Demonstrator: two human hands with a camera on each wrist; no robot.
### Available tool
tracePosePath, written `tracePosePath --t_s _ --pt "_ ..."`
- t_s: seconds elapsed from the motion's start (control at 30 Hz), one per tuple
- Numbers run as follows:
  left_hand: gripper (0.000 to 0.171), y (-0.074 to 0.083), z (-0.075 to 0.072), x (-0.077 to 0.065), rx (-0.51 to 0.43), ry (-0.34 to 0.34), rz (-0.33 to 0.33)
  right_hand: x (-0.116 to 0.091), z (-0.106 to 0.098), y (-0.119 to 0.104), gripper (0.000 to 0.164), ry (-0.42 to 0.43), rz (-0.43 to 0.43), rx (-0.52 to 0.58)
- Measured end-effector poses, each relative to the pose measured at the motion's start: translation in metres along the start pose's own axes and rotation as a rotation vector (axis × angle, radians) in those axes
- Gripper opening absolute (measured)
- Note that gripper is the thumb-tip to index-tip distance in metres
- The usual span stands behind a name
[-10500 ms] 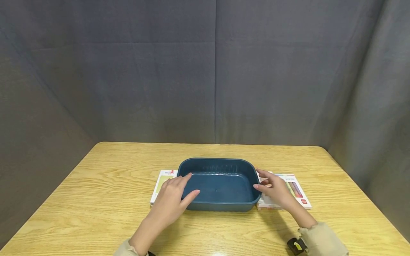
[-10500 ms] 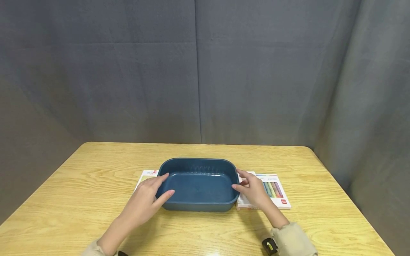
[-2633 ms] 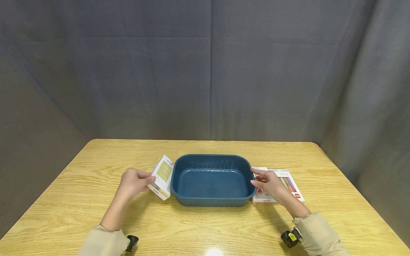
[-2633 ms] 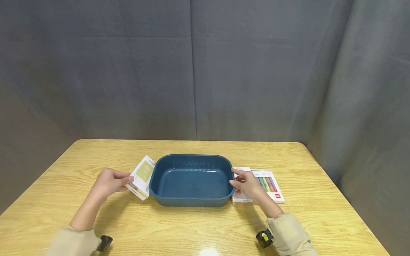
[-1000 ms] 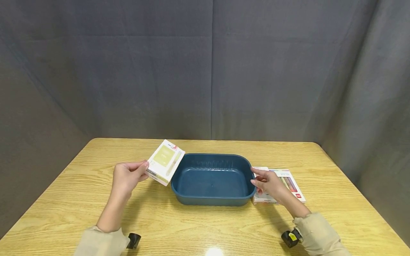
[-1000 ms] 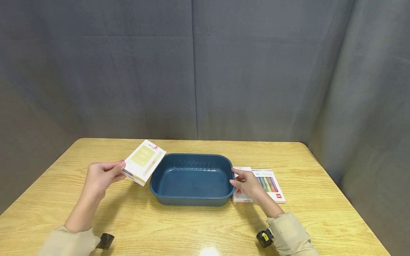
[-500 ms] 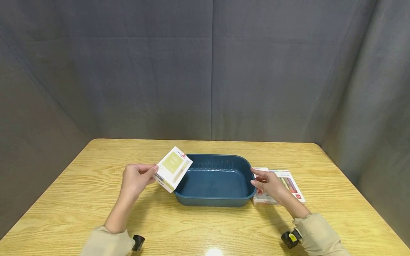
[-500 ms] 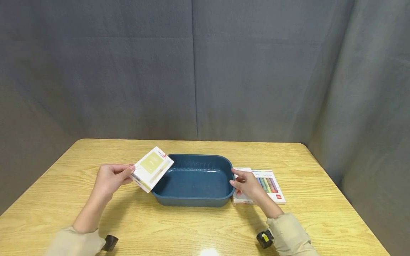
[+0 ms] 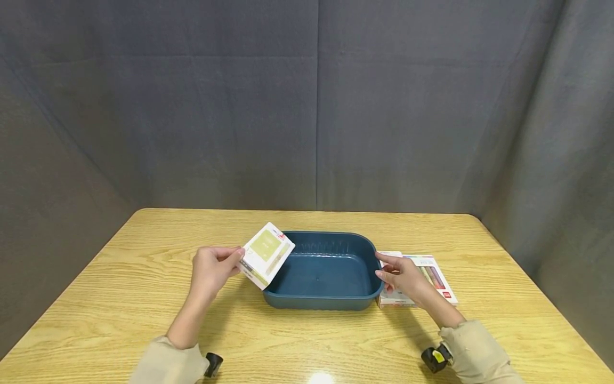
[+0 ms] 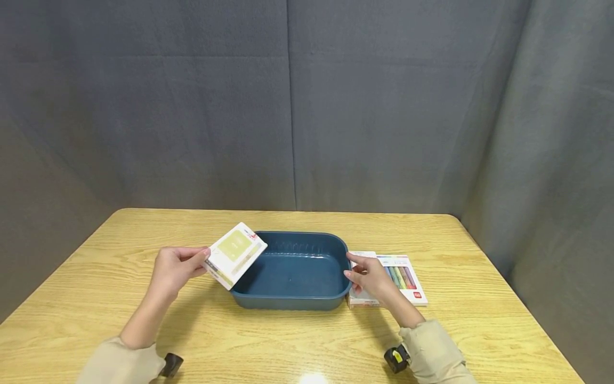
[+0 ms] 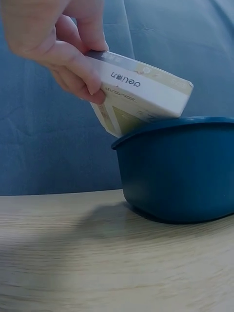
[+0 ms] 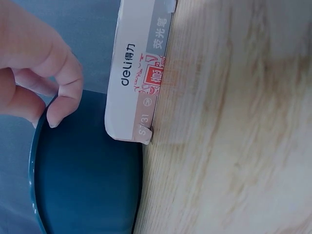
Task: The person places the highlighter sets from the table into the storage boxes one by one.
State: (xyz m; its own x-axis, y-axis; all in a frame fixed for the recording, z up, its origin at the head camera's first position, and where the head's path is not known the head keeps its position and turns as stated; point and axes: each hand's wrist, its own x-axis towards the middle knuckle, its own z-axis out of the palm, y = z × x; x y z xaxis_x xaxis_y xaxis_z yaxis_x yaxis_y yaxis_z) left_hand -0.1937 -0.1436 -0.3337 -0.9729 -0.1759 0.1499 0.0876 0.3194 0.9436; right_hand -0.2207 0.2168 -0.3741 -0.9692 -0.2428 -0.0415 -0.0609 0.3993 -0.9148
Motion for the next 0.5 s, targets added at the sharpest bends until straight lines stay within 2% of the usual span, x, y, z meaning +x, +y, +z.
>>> tracePosePath --t_s 0.23,0.5 --pt "0.019 -0.003 0.008 0.003 0.020 0.050 0.015 0.000 0.000 0.000 0.050 0.002 0.009 0.000" --pt "0.019 -0.009 0.015 0.007 -0.051 0.069 -0.014 0.000 -0.001 0.000 0.050 0.001 -0.001 -0.006"
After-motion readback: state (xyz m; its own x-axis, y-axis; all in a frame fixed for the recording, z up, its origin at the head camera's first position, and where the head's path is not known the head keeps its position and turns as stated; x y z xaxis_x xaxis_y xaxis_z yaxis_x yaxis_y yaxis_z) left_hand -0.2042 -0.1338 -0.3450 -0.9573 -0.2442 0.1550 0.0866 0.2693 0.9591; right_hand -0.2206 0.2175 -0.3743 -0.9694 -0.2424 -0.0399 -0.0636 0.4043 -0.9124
